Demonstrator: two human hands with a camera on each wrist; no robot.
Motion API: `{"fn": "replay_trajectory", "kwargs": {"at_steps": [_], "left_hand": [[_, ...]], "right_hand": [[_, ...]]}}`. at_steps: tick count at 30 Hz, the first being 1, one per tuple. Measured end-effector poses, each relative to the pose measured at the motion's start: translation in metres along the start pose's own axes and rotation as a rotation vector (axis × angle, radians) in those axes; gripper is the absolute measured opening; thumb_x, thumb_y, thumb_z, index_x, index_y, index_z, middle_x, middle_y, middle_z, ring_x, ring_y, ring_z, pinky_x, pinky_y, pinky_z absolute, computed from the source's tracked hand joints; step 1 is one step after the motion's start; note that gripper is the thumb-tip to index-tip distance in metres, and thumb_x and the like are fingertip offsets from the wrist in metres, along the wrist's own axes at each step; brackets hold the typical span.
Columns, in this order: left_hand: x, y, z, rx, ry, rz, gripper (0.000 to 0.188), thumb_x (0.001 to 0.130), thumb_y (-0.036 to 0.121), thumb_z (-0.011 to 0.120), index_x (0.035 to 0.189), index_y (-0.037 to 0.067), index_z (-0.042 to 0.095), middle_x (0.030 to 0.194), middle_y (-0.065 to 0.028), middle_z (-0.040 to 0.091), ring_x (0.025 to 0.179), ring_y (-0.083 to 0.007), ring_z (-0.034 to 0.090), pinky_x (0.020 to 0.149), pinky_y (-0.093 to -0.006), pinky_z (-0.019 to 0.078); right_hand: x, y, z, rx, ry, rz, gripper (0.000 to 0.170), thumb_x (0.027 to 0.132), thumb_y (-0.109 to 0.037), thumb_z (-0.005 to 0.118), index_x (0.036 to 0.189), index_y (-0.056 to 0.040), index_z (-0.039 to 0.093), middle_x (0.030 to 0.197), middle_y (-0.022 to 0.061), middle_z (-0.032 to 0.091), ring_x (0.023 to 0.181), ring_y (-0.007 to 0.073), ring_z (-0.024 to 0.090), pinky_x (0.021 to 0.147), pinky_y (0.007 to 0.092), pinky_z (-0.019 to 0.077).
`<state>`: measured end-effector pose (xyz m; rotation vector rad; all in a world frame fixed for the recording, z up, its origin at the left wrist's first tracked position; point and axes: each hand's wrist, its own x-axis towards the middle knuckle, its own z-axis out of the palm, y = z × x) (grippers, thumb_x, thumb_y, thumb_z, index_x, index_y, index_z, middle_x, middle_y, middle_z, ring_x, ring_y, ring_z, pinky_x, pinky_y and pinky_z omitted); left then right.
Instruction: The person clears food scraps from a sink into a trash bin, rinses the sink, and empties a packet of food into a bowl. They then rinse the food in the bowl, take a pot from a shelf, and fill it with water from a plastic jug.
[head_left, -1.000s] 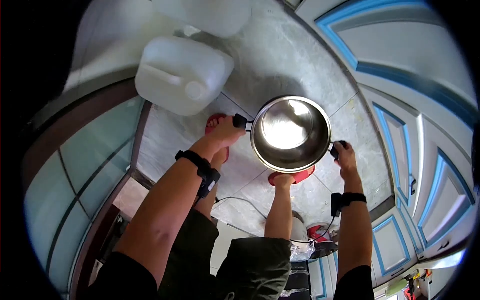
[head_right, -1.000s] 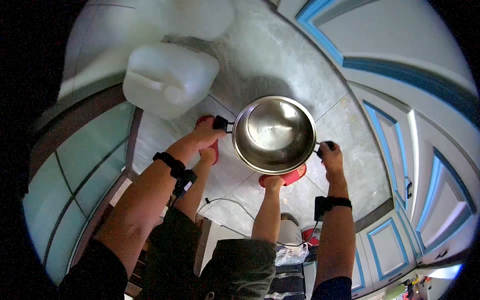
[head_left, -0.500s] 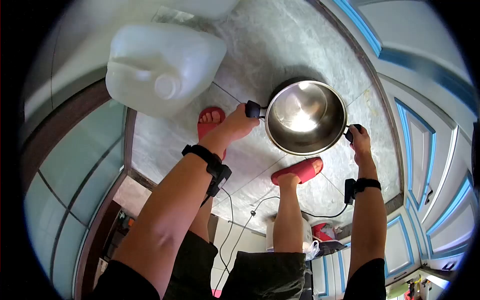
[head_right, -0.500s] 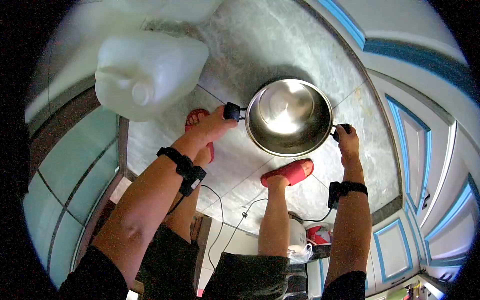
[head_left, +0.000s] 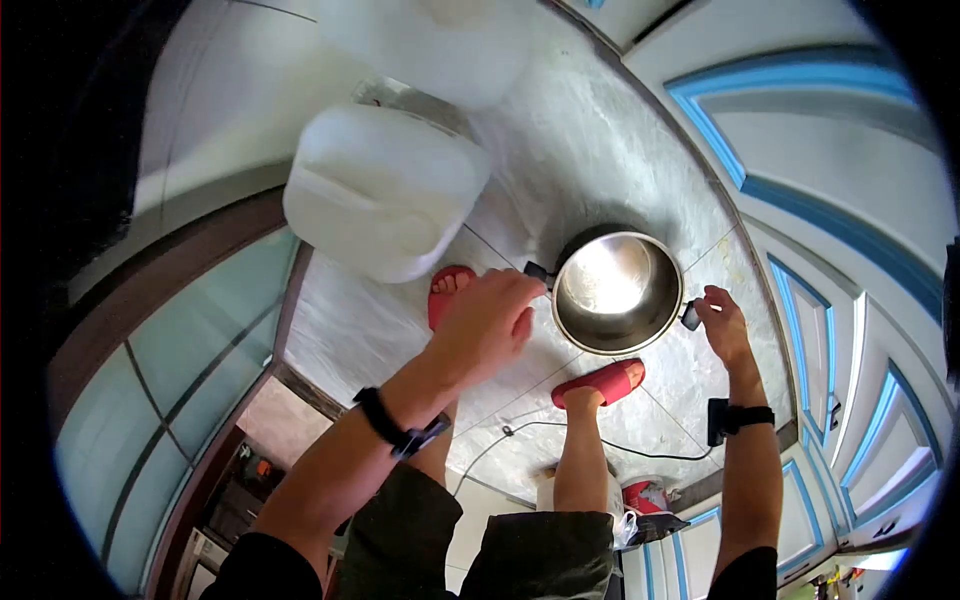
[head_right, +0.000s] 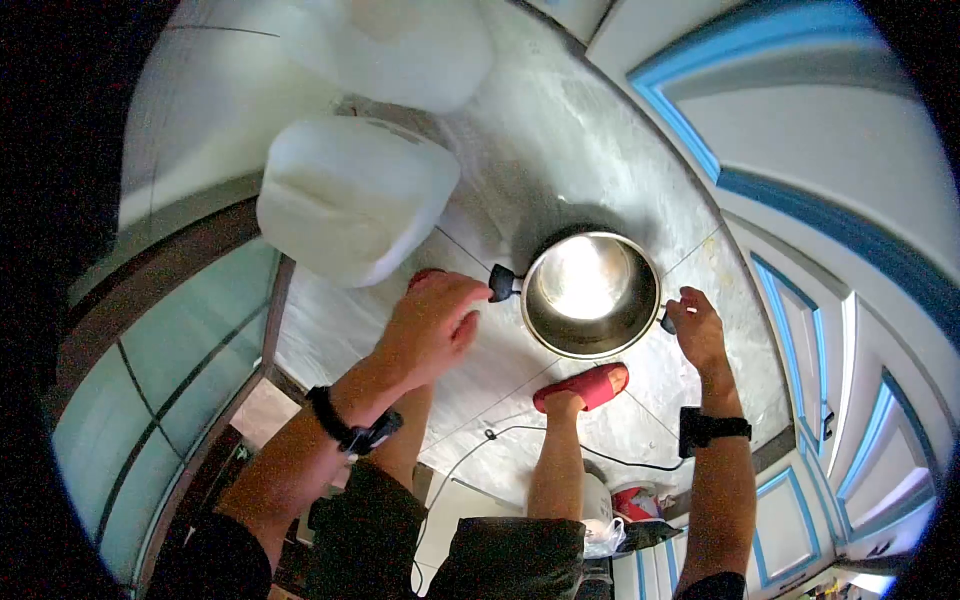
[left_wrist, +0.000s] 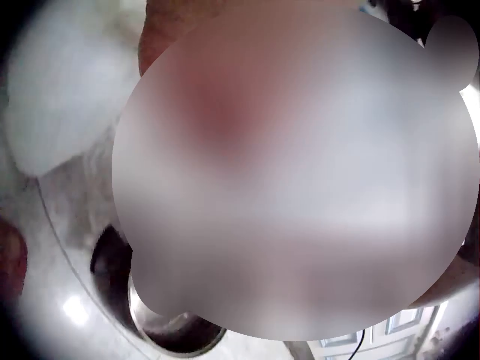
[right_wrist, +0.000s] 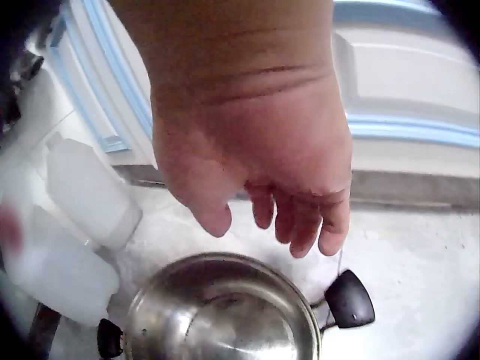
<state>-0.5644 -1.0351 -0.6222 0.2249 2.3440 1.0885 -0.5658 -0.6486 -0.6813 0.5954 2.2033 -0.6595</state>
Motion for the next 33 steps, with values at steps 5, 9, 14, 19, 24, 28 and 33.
{"fn": "replay_trajectory", "kwargs": {"at_steps": [5, 9, 14, 19, 24, 28, 33], "left_hand": [[-0.011, -0.015, -0.106, 0.448, 0.196, 0.053, 0.044, 0.07, -0.002, 0.061, 0.112, 0.007, 0.052, 0.112, -0.014, 0.053, 0.112, -0.0322, 0.048, 0.098, -0.047, 0.0341], [-0.007, -0.06, -0.127, 0.628, 0.049, 0.123, 0.044, 0.07, -0.001, 0.062, 0.111, 0.006, 0.052, 0.112, -0.0118, 0.053, 0.111, -0.0295, 0.047, 0.099, -0.0475, 0.0316], [0.018, -0.077, -0.152, 0.693, -0.14, 0.034, 0.034, 0.073, 0.013, 0.068, 0.104, 0.006, 0.056, 0.097, -0.0126, 0.061, 0.098, -0.0292, 0.055, 0.089, -0.0427, 0.0386], [0.035, -0.08, -0.154, 0.697, -0.219, -0.024, 0.027, 0.074, 0.024, 0.071, 0.088, 0.005, 0.058, 0.078, -0.0142, 0.065, 0.082, -0.0327, 0.062, 0.076, -0.0447, 0.0447], [0.014, -0.09, -0.148, 0.717, -0.236, -0.044, 0.024, 0.077, 0.03, 0.066, 0.083, 0.008, 0.06, 0.07, -0.0121, 0.065, 0.07, -0.0296, 0.065, 0.066, -0.0423, 0.0462], [-0.012, -0.093, -0.148, 0.599, -0.336, -0.187, 0.03, 0.082, 0.033, 0.063, 0.087, 0.004, 0.06, 0.075, -0.0172, 0.066, 0.075, -0.0346, 0.066, 0.069, -0.0473, 0.0484], [-0.041, -0.107, -0.153, 0.534, -0.412, -0.289, 0.03, 0.083, 0.033, 0.062, 0.09, 0.003, 0.06, 0.078, -0.0195, 0.065, 0.076, -0.0362, 0.065, 0.071, -0.0484, 0.0487]], "right_hand": [[-0.026, -0.105, -0.055, -0.201, -0.075, -0.182, 0.04, 0.087, -0.025, 0.061, 0.121, -0.0032, 0.054, 0.108, 0.0177, 0.064, 0.094, 0.0254, 0.065, 0.082, 0.0346, 0.0509], [-0.032, -0.195, -0.069, -0.226, 0.024, -0.299, 0.044, 0.086, -0.03, 0.061, 0.12, -0.003, 0.055, 0.107, 0.0179, 0.064, 0.094, 0.0279, 0.065, 0.083, 0.0357, 0.0502], [-0.027, -0.329, -0.045, -0.256, 0.178, -0.512, 0.057, 0.085, -0.041, 0.059, 0.126, -0.0027, 0.049, 0.109, 0.0242, 0.061, 0.099, 0.0341, 0.061, 0.088, 0.0394, 0.0476], [-0.014, -0.431, -0.008, -0.397, 0.355, -0.659, 0.064, 0.086, -0.047, 0.055, 0.132, -0.0063, 0.039, 0.12, 0.0232, 0.054, 0.108, 0.0364, 0.056, 0.092, 0.043, 0.0451], [-0.012, -0.459, 0.018, -0.533, 0.282, -0.513, 0.05, 0.088, -0.044, 0.055, 0.123, -0.0093, 0.043, 0.119, 0.0219, 0.053, 0.106, 0.0366, 0.057, 0.09, 0.0434, 0.0465], [-0.012, -0.464, 0.02, -0.534, 0.27, -0.451, 0.042, 0.087, -0.038, 0.058, 0.114, -0.0088, 0.045, 0.115, 0.0197, 0.054, 0.103, 0.037, 0.058, 0.085, 0.0467, 0.0482], [-0.012, -0.457, 0.022, -0.511, 0.266, -0.538, 0.04, 0.086, -0.032, 0.06, 0.113, -0.0064, 0.046, 0.101, 0.0198, 0.061, 0.097, 0.0346, 0.061, 0.082, 0.0431, 0.0496]]}}
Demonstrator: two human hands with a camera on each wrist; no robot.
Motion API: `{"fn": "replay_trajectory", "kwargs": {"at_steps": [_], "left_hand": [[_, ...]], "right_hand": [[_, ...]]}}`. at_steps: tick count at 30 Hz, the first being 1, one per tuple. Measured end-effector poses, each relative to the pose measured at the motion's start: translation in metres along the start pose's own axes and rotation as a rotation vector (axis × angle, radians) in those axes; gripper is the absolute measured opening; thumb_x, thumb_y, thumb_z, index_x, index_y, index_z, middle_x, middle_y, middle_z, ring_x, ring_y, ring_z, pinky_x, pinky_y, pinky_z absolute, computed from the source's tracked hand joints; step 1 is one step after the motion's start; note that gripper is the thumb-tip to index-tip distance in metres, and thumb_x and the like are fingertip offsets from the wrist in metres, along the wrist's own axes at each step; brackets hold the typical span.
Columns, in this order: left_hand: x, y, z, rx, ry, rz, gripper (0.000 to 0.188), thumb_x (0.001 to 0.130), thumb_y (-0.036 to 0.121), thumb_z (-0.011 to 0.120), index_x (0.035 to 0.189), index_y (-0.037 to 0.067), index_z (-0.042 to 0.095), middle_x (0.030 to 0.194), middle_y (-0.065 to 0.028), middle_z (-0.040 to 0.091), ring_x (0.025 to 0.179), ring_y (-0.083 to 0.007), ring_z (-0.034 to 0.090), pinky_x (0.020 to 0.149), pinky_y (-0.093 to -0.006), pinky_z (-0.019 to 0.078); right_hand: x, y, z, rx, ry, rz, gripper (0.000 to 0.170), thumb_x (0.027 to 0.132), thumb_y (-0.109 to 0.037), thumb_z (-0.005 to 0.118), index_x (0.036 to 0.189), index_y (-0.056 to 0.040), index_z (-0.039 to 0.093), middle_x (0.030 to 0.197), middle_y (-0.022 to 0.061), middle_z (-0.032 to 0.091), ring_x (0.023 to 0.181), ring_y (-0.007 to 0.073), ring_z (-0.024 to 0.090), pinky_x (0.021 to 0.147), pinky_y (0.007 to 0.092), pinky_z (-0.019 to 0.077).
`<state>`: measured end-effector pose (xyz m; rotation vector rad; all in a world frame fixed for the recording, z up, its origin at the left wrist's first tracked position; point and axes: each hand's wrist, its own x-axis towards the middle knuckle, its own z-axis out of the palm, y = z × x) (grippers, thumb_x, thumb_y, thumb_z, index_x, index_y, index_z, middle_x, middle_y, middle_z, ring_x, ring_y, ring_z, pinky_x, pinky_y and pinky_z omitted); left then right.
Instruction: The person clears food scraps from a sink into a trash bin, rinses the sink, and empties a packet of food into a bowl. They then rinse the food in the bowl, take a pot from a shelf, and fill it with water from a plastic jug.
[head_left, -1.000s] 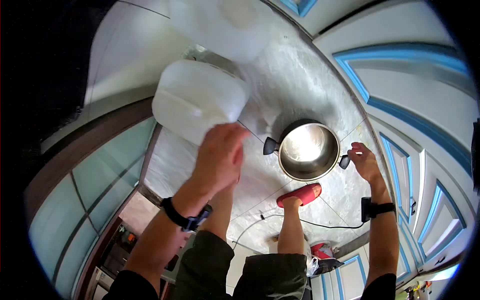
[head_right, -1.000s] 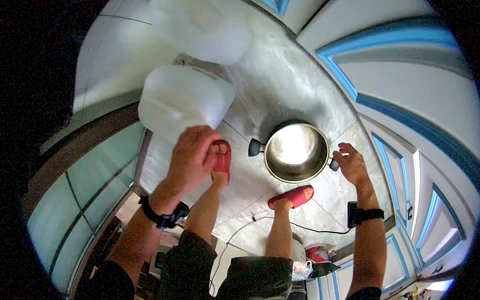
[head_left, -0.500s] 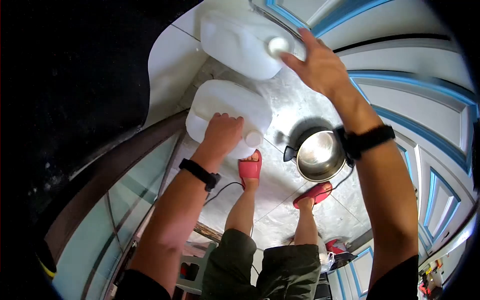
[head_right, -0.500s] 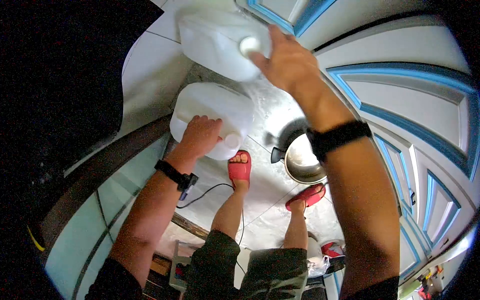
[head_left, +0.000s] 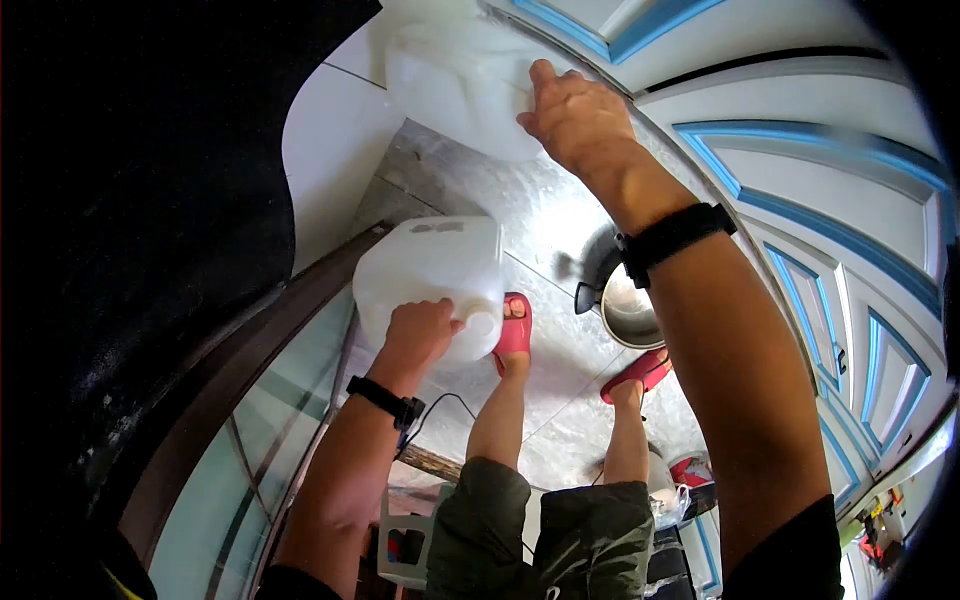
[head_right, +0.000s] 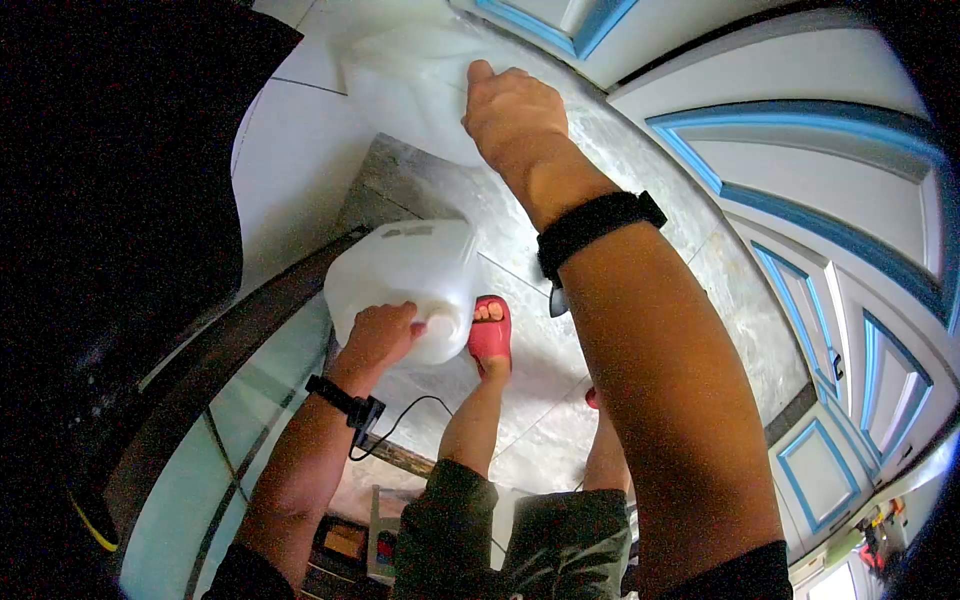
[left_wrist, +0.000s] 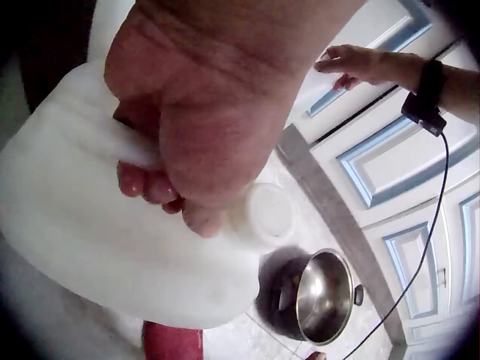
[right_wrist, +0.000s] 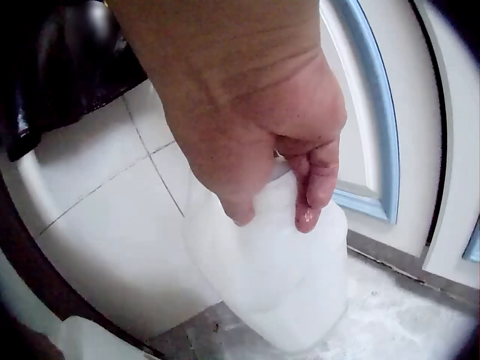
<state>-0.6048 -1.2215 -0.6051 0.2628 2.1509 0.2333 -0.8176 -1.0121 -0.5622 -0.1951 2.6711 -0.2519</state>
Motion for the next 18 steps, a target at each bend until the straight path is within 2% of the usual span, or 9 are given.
{"fn": "replay_trajectory", "kwargs": {"at_steps": [4, 7, 8, 11, 13, 15, 17, 18], "left_hand": [[-0.031, -0.027, 0.037, 0.005, -0.125, -0.06, 0.031, 0.083, 0.034, 0.062, 0.091, 0.003, 0.06, 0.08, -0.0199, 0.065, 0.079, -0.037, 0.064, 0.071, -0.0486, 0.0488], [-0.056, -0.045, 0.061, -0.003, -0.172, -0.108, 0.032, 0.083, 0.034, 0.062, 0.092, 0.003, 0.06, 0.081, -0.0196, 0.065, 0.08, -0.0371, 0.064, 0.072, -0.0486, 0.0491], [-0.062, -0.05, 0.067, 0.0, -0.192, -0.129, 0.032, 0.084, 0.034, 0.062, 0.092, 0.004, 0.06, 0.081, -0.0193, 0.065, 0.079, -0.037, 0.064, 0.073, -0.0485, 0.0493], [-0.08, -0.066, 0.086, 0.005, -0.287, -0.19, 0.032, 0.084, 0.033, 0.06, 0.096, 0.003, 0.059, 0.086, -0.0189, 0.066, 0.083, -0.0362, 0.064, 0.076, -0.0479, 0.0495], [-0.089, -0.067, 0.087, 0.002, -0.353, -0.234, 0.032, 0.084, 0.033, 0.06, 0.097, 0.003, 0.059, 0.093, -0.0195, 0.065, 0.088, -0.0358, 0.063, 0.079, -0.0472, 0.0489], [-0.099, -0.07, 0.08, 0.025, -0.335, -0.175, 0.032, 0.084, 0.031, 0.06, 0.1, 0.004, 0.059, 0.101, -0.0196, 0.063, 0.094, -0.0359, 0.061, 0.083, -0.0465, 0.0474], [-0.104, -0.067, 0.068, 0.06, -0.286, -0.122, 0.031, 0.083, 0.028, 0.061, 0.103, 0.003, 0.058, 0.107, -0.0194, 0.061, 0.099, -0.0359, 0.059, 0.085, -0.0463, 0.0459], [-0.099, -0.053, 0.04, 0.083, -0.246, -0.095, 0.032, 0.083, 0.025, 0.062, 0.105, 0.003, 0.057, 0.109, -0.0191, 0.06, 0.101, -0.0358, 0.057, 0.087, -0.0463, 0.0451]], "right_hand": [[-0.015, 0.009, 0.008, 0.066, 0.031, -0.061, 0.042, 0.084, -0.033, 0.062, 0.109, -0.0041, 0.045, 0.089, 0.0211, 0.063, 0.088, 0.0367, 0.062, 0.078, 0.0444, 0.0495], [-0.033, 0.011, 0.007, 0.105, -0.003, -0.035, 0.042, 0.083, -0.032, 0.065, 0.106, -0.0032, 0.046, 0.087, 0.0219, 0.063, 0.084, 0.0381, 0.063, 0.074, 0.045, 0.0503], [-0.041, 0.011, 0.006, 0.103, -0.015, -0.025, 0.036, 0.081, -0.024, 0.065, 0.105, -0.0014, 0.05, 0.091, 0.0219, 0.062, 0.082, 0.0357, 0.064, 0.074, 0.0438, 0.0522], [-0.066, 0.016, 0.02, 0.103, -0.025, -0.053, 0.037, 0.08, -0.025, 0.065, 0.104, -0.0012, 0.049, 0.089, 0.0231, 0.061, 0.081, 0.0367, 0.064, 0.071, 0.0443, 0.0527], [-0.086, 0.024, 0.033, 0.1, 0.012, -0.113, 0.038, 0.08, -0.026, 0.066, 0.103, -0.0018, 0.047, 0.087, 0.0246, 0.06, 0.074, 0.0368, 0.064, 0.064, 0.0435, 0.0534], [-0.103, 0.032, 0.041, 0.093, 0.0, -0.162, 0.038, 0.079, -0.026, 0.066, 0.102, -0.0022, 0.047, 0.088, 0.0252, 0.06, 0.071, 0.0361, 0.065, 0.061, 0.0425, 0.0537], [-0.116, 0.04, 0.043, 0.071, -0.014, -0.242, 0.029, 0.083, -0.022, 0.061, 0.101, -0.0035, 0.046, 0.093, 0.0284, 0.058, 0.069, 0.0361, 0.065, 0.056, 0.0421, 0.0539], [-0.122, 0.044, 0.049, 0.048, -0.008, -0.287, 0.027, 0.084, -0.02, 0.059, 0.101, -0.0035, 0.046, 0.095, 0.0296, 0.057, 0.069, 0.0365, 0.065, 0.057, 0.0427, 0.054]]}}
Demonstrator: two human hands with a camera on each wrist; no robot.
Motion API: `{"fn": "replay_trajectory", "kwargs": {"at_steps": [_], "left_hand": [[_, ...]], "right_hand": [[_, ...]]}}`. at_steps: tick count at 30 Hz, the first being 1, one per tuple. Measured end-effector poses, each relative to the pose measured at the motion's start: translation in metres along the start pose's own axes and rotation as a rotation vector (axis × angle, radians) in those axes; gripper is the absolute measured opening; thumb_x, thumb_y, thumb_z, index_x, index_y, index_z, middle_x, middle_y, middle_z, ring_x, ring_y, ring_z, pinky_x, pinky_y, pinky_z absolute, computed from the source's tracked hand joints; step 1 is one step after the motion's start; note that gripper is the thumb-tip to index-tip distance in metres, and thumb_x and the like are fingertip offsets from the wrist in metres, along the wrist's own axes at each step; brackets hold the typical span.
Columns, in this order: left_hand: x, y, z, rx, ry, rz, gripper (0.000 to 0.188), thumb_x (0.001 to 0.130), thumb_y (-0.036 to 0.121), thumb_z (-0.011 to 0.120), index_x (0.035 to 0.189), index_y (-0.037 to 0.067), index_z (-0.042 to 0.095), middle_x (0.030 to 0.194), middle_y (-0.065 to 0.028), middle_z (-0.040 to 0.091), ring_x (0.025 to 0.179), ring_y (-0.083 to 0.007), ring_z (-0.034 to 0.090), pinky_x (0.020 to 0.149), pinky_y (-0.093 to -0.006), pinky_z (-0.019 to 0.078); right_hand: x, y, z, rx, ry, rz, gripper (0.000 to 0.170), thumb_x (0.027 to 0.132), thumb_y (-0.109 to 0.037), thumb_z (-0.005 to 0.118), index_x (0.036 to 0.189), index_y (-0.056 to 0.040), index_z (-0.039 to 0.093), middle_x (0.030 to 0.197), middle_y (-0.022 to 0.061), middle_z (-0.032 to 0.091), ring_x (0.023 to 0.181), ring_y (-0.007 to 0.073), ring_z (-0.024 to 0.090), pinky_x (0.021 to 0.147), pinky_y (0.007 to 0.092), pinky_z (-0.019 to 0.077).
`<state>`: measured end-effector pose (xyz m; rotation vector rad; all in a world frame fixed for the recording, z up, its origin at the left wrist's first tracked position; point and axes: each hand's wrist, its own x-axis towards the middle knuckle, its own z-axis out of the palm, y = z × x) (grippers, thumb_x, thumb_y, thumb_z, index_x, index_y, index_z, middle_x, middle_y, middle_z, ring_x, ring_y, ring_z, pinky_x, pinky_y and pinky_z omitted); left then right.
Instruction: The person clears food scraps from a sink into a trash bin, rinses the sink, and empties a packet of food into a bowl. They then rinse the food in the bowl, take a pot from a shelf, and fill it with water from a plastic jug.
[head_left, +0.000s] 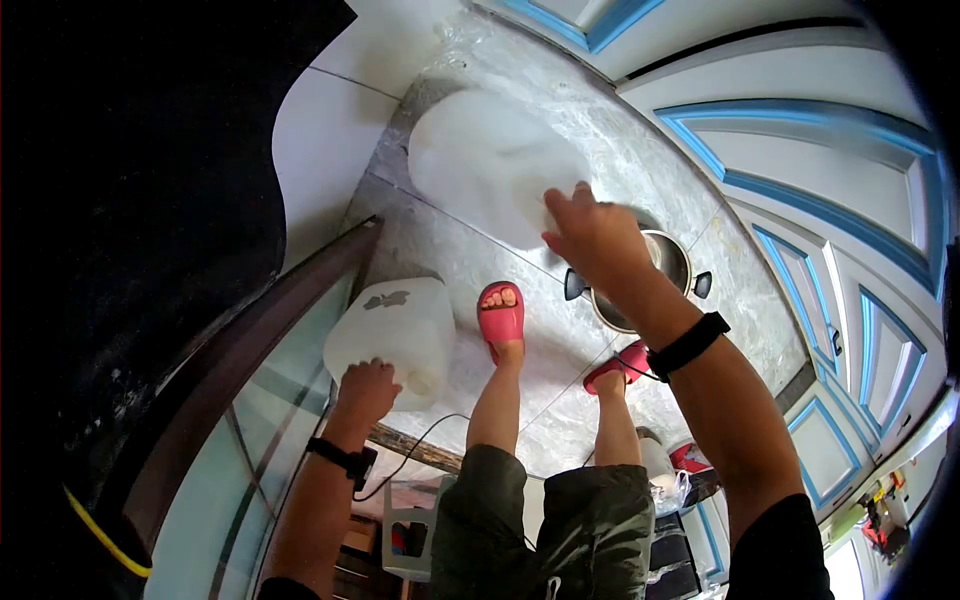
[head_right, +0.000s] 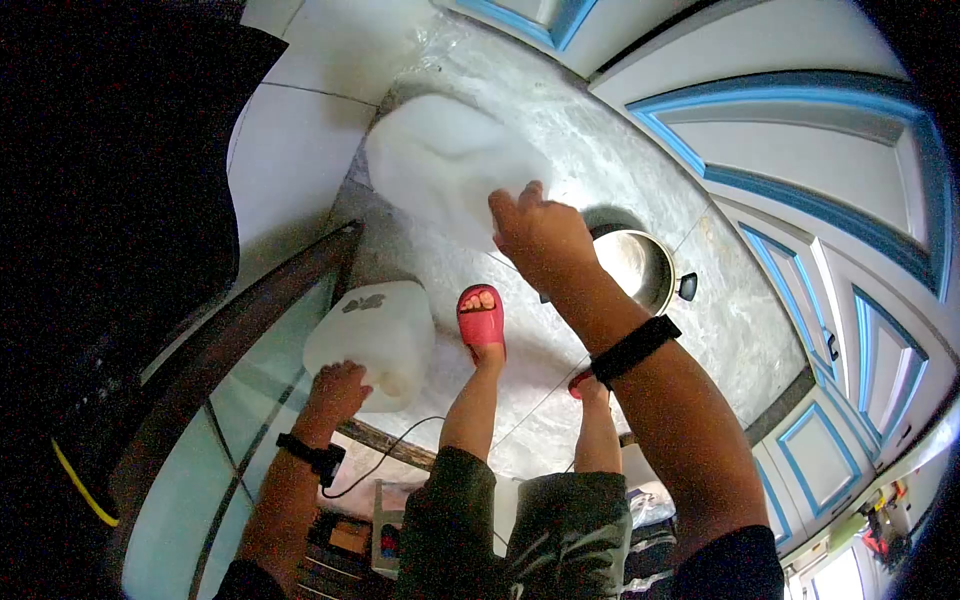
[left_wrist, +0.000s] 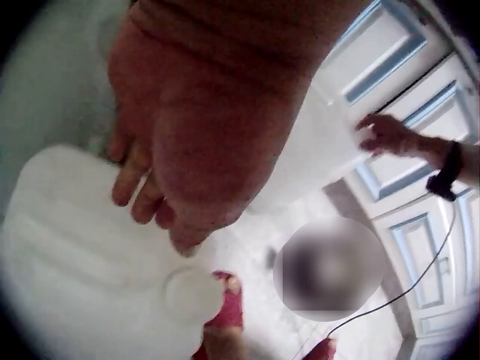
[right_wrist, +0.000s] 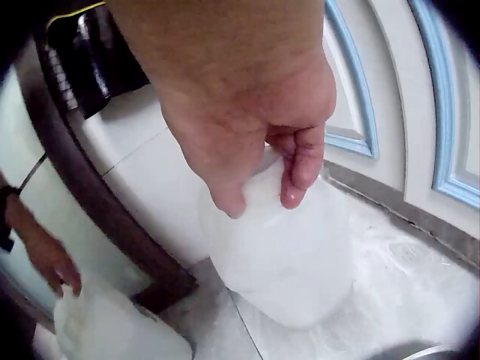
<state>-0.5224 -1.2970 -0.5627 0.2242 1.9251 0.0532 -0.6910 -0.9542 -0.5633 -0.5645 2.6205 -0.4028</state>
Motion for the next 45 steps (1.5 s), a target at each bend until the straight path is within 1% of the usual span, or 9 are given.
{"fn": "replay_trajectory", "kwargs": {"at_steps": [7, 10, 17, 20, 24, 37, 40, 43, 45], "left_hand": [[0.016, 0.092, -0.161, 0.041, 0.892, 0.404, 0.043, 0.078, 0.015, 0.068, 0.117, 0.006, 0.051, 0.113, -0.0163, 0.055, 0.11, -0.0321, 0.05, 0.094, -0.0446, 0.0385], [0.055, 0.111, -0.171, 0.107, 0.777, 0.455, 0.046, 0.077, 0.017, 0.07, 0.117, 0.006, 0.051, 0.113, -0.0148, 0.055, 0.111, -0.0305, 0.049, 0.094, -0.0438, 0.0368], [0.08, 0.121, -0.17, 0.161, 0.617, 0.35, 0.043, 0.078, 0.016, 0.068, 0.117, 0.007, 0.051, 0.11, -0.0116, 0.054, 0.105, -0.0295, 0.05, 0.091, -0.0429, 0.0356], [0.078, 0.126, -0.172, 0.176, 0.595, 0.326, 0.042, 0.079, 0.015, 0.067, 0.117, 0.007, 0.051, 0.108, -0.0119, 0.054, 0.104, -0.03, 0.05, 0.092, -0.0435, 0.0348], [0.076, 0.125, -0.174, 0.174, 0.586, 0.348, 0.042, 0.08, 0.014, 0.066, 0.117, 0.007, 0.05, 0.109, -0.0121, 0.053, 0.104, -0.0308, 0.049, 0.092, -0.0442, 0.0343], [0.085, 0.122, -0.167, 0.207, 0.729, 0.397, 0.042, 0.073, 0.014, 0.069, 0.112, 0.011, 0.053, 0.102, -0.0077, 0.053, 0.099, -0.0271, 0.05, 0.088, -0.0416, 0.0346], [0.085, 0.12, -0.167, 0.191, 0.674, 0.373, 0.042, 0.074, 0.014, 0.068, 0.112, 0.012, 0.052, 0.103, -0.008, 0.052, 0.101, -0.0276, 0.049, 0.088, -0.0417, 0.0344], [0.086, 0.121, -0.165, 0.204, 0.723, 0.384, 0.04, 0.075, 0.014, 0.068, 0.112, 0.011, 0.052, 0.104, -0.008, 0.053, 0.101, -0.0276, 0.049, 0.089, -0.042, 0.0341], [0.086, 0.121, -0.164, 0.207, 0.713, 0.381, 0.04, 0.075, 0.014, 0.068, 0.112, 0.011, 0.052, 0.103, -0.0075, 0.053, 0.1, -0.0275, 0.05, 0.089, -0.0419, 0.0346]], "right_hand": [[-0.044, 0.001, 0.008, -0.129, 0.102, -0.176, 0.035, 0.085, -0.02, 0.056, 0.115, -0.003, 0.048, 0.107, 0.0232, 0.056, 0.074, 0.0266, 0.066, 0.054, 0.0345, 0.0548], [-0.041, -0.016, -0.022, 0.073, -0.306, 0.268, 0.043, 0.084, -0.024, 0.06, 0.12, -0.0032, 0.049, 0.106, 0.0187, 0.056, 0.077, 0.0275, 0.065, 0.056, 0.0366, 0.0534], [-0.052, -0.03, 0.003, -0.108, 0.166, 0.027, 0.035, 0.081, -0.018, 0.056, 0.115, -0.0088, 0.054, 0.117, 0.0144, 0.053, 0.1, 0.0273, 0.057, 0.075, 0.0394, 0.0514], [-0.042, -0.029, -0.001, 0.001, -0.206, 0.255, 0.035, 0.08, -0.021, 0.058, 0.112, -0.0072, 0.055, 0.121, 0.0136, 0.051, 0.109, 0.0299, 0.052, 0.084, 0.0458, 0.0476], [-0.056, -0.029, 0.011, -0.001, 0.222, -0.162, 0.036, 0.08, -0.023, 0.059, 0.11, -0.0042, 0.055, 0.124, 0.0146, 0.049, 0.123, 0.0326, 0.043, 0.097, 0.051, 0.0385], [-0.049, -0.033, 0.012, 0.023, 0.221, -0.059, 0.029, 0.082, -0.02, 0.054, 0.108, -0.0085, 0.061, 0.12, 0.0168, 0.052, 0.113, 0.0343, 0.049, 0.088, 0.0544, 0.0422], [-0.043, -0.031, 0.004, 0.125, -0.125, 0.124, 0.026, 0.082, -0.02, 0.056, 0.105, -0.0084, 0.061, 0.112, 0.014, 0.054, 0.11, 0.0319, 0.051, 0.084, 0.0519, 0.0446], [-0.05, -0.034, 0.014, -0.076, 0.371, -0.038, 0.021, 0.081, -0.019, 0.057, 0.098, -0.0097, 0.061, 0.101, 0.0109, 0.054, 0.103, 0.0281, 0.053, 0.078, 0.0465, 0.0475], [-0.047, -0.031, 0.011, 0.088, 0.061, 0.184, 0.018, 0.08, -0.019, 0.057, 0.096, -0.0102, 0.061, 0.098, 0.0093, 0.053, 0.1, 0.0271, 0.053, 0.074, 0.0437, 0.0483]]}}
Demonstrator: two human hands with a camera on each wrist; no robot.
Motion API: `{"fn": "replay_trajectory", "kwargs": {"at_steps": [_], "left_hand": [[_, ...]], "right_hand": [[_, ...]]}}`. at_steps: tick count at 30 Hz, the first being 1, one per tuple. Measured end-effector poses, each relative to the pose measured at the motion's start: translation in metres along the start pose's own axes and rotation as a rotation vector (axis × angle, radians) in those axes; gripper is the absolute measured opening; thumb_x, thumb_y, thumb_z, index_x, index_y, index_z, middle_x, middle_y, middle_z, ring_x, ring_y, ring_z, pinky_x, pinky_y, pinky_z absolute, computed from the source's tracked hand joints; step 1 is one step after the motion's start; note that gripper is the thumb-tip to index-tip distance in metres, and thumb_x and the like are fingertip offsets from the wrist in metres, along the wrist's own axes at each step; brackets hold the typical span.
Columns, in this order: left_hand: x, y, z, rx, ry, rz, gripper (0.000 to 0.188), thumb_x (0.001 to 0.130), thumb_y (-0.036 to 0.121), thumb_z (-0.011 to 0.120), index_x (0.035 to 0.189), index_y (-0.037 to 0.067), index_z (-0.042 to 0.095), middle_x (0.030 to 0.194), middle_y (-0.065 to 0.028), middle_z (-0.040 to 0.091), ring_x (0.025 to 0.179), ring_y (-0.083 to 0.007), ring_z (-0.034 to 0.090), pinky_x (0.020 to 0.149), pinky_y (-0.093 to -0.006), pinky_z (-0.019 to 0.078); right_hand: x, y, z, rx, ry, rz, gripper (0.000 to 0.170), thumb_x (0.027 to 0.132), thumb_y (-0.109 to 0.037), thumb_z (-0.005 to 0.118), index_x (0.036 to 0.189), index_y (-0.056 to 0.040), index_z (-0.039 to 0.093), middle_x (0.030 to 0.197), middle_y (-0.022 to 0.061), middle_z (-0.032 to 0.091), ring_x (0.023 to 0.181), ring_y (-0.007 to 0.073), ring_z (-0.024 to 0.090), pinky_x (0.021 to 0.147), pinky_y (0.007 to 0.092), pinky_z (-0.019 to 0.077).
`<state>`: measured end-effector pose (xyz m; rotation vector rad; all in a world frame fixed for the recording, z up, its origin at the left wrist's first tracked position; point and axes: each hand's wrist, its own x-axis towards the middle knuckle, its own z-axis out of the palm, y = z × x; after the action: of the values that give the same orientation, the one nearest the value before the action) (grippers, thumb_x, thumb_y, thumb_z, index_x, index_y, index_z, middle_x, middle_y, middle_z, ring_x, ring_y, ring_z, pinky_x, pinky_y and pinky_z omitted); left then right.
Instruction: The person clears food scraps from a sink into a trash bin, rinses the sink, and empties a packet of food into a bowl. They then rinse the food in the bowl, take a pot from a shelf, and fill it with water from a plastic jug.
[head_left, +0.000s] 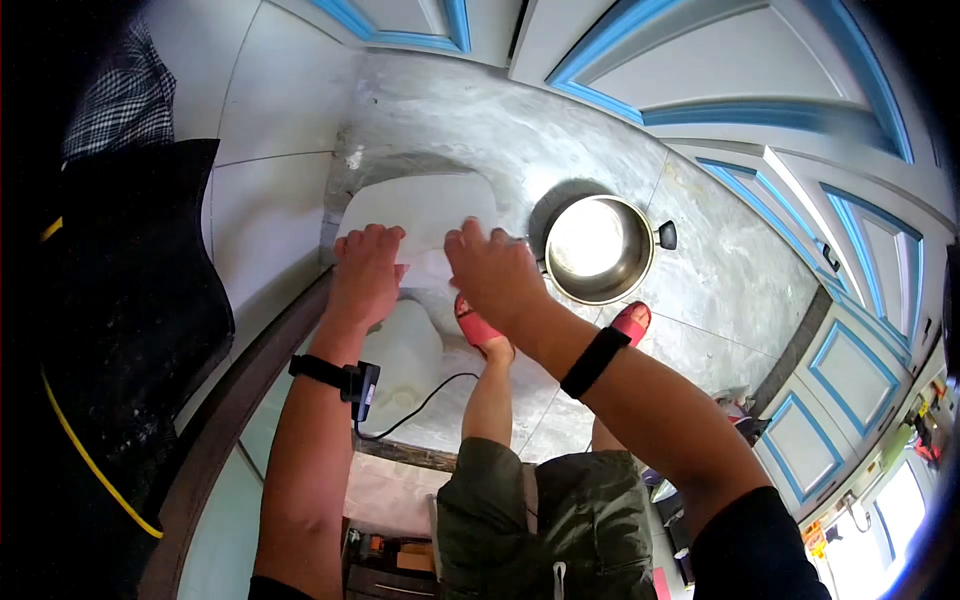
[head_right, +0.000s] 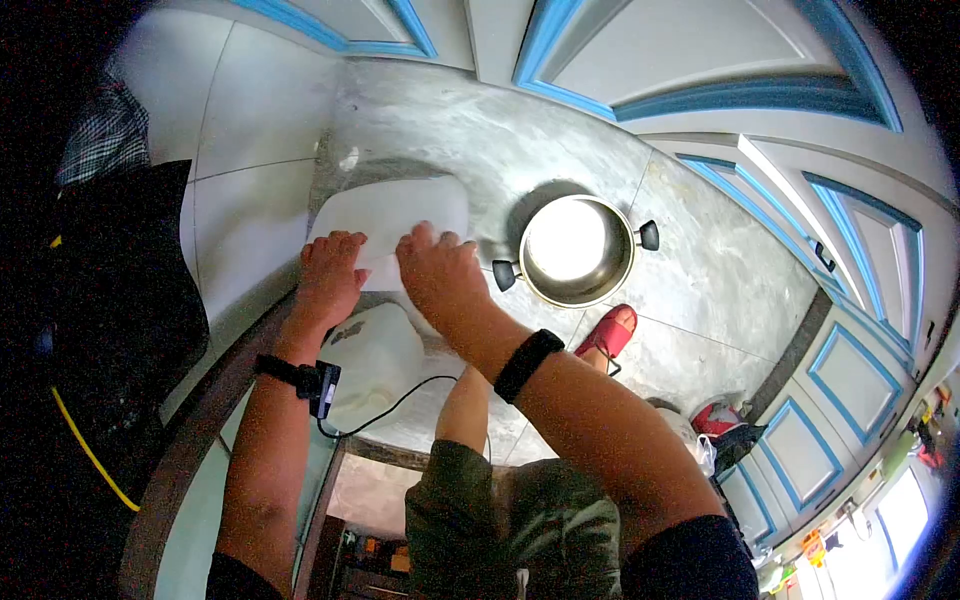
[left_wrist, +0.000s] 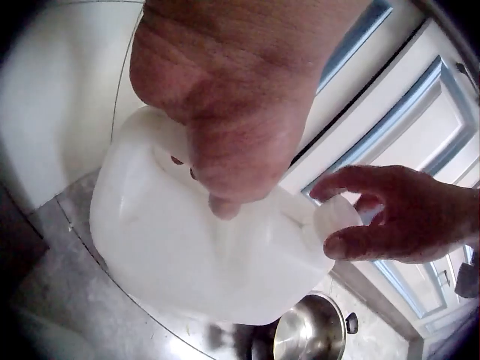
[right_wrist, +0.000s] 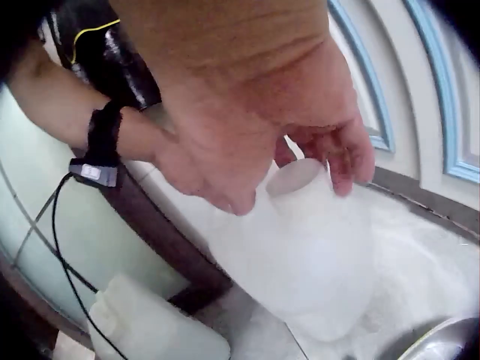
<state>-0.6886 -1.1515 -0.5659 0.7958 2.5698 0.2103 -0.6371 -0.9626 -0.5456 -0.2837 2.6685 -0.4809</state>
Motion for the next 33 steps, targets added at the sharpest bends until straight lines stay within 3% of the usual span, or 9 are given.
{"fn": "replay_trajectory", "kwargs": {"at_steps": [1, 4, 7, 10, 13, 16, 23, 27, 33], "left_hand": [[0.0, -0.001, -0.001, 0.004, -0.003, -0.002, 0.04, 0.075, 0.015, 0.068, 0.112, 0.011, 0.053, 0.102, -0.0072, 0.054, 0.099, -0.0274, 0.051, 0.089, -0.0418, 0.0349], [0.003, -0.004, -0.005, 0.018, -0.067, 0.021, 0.039, 0.076, 0.02, 0.069, 0.111, 0.01, 0.054, 0.101, -0.0079, 0.055, 0.097, -0.0282, 0.052, 0.088, -0.0413, 0.0366], [0.013, -0.011, -0.021, -0.044, -0.285, 0.051, 0.047, 0.081, 0.029, 0.065, 0.117, 0.003, 0.051, 0.107, -0.016, 0.058, 0.1, -0.0346, 0.054, 0.088, -0.0449, 0.0398], [0.031, -0.004, -0.045, -0.116, -0.606, -0.054, 0.052, 0.082, 0.037, 0.063, 0.116, -0.001, 0.05, 0.103, -0.0221, 0.061, 0.097, -0.0397, 0.057, 0.084, -0.0464, 0.0438], [0.021, -0.004, -0.029, -0.02, -0.6, 0.094, 0.046, 0.085, 0.043, 0.058, 0.101, 0.0, 0.052, 0.091, -0.0244, 0.062, 0.089, -0.0439, 0.058, 0.077, -0.0506, 0.0448], [0.008, 0.009, -0.025, -0.119, -0.582, 0.034, 0.05, 0.087, 0.047, 0.052, 0.1, 0.0, 0.051, 0.089, -0.0255, 0.062, 0.089, -0.0449, 0.057, 0.077, -0.0496, 0.0451], [0.021, 0.079, -0.026, 0.083, -0.501, 0.043, 0.052, 0.091, 0.044, 0.048, 0.124, 0.004, 0.042, 0.088, -0.0256, 0.063, 0.082, -0.0434, 0.06, 0.074, -0.0499, 0.0474], [0.019, 0.146, -0.033, 0.229, -0.588, -0.057, 0.063, 0.093, 0.041, 0.045, 0.144, 0.009, 0.023, 0.092, -0.0238, 0.064, 0.085, -0.0408, 0.062, 0.077, -0.049, 0.0479], [0.052, 0.226, -0.017, 0.47, -0.647, -0.048, 0.06, 0.092, 0.039, 0.046, 0.139, 0.006, 0.03, 0.101, -0.0225, 0.064, 0.094, -0.0389, 0.062, 0.084, -0.0475, 0.0467]], "right_hand": [[0.003, 0.0, -0.004, 0.065, -0.154, 0.117, 0.017, 0.08, -0.019, 0.057, 0.094, -0.0104, 0.061, 0.096, 0.0084, 0.053, 0.098, 0.0265, 0.053, 0.072, 0.0423, 0.0487], [-0.005, 0.006, -0.01, -0.051, 0.001, -0.269, 0.017, 0.079, -0.018, 0.057, 0.094, -0.0105, 0.061, 0.097, 0.0087, 0.053, 0.093, 0.0263, 0.054, 0.068, 0.0377, 0.0502], [-0.029, 0.005, -0.025, 0.069, 0.097, -0.313, 0.028, 0.076, -0.017, 0.061, 0.104, -0.0142, 0.056, 0.103, 0.0051, 0.051, 0.089, 0.0246, 0.053, 0.071, 0.0375, 0.0505], [-0.071, 0.011, -0.032, 0.229, -0.002, -0.142, 0.031, 0.076, -0.014, 0.061, 0.107, -0.0146, 0.056, 0.108, 0.006, 0.052, 0.093, 0.0252, 0.055, 0.071, 0.0367, 0.0502], [-0.126, 0.025, -0.037, 0.371, -0.064, 0.069, 0.04, 0.077, -0.014, 0.06, 0.116, -0.0123, 0.051, 0.114, 0.0103, 0.051, 0.094, 0.0292, 0.056, 0.076, 0.0408, 0.0517], [-0.178, 0.042, -0.04, 0.39, -0.121, 0.25, 0.04, 0.075, -0.012, 0.064, 0.114, -0.0151, 0.055, 0.12, 0.0063, 0.052, 0.104, 0.0255, 0.056, 0.078, 0.0402, 0.0515], [-0.277, 0.097, -0.027, 0.498, 0.154, 0.438, 0.042, 0.071, -0.007, 0.068, 0.111, -0.0113, 0.055, 0.116, 0.0097, 0.054, 0.102, 0.0301, 0.058, 0.083, 0.038, 0.0514], [-0.316, 0.134, -0.033, 0.622, 0.249, 0.54, 0.043, 0.073, -0.008, 0.066, 0.114, -0.0114, 0.053, 0.115, 0.0093, 0.053, 0.1, 0.0307, 0.057, 0.086, 0.0385, 0.05], [-0.395, 0.19, -0.039, 0.646, 0.426, 0.606, 0.041, 0.073, -0.007, 0.066, 0.112, -0.0085, 0.054, 0.113, 0.0115, 0.054, 0.102, 0.0319, 0.056, 0.087, 0.0378, 0.0492]]}}
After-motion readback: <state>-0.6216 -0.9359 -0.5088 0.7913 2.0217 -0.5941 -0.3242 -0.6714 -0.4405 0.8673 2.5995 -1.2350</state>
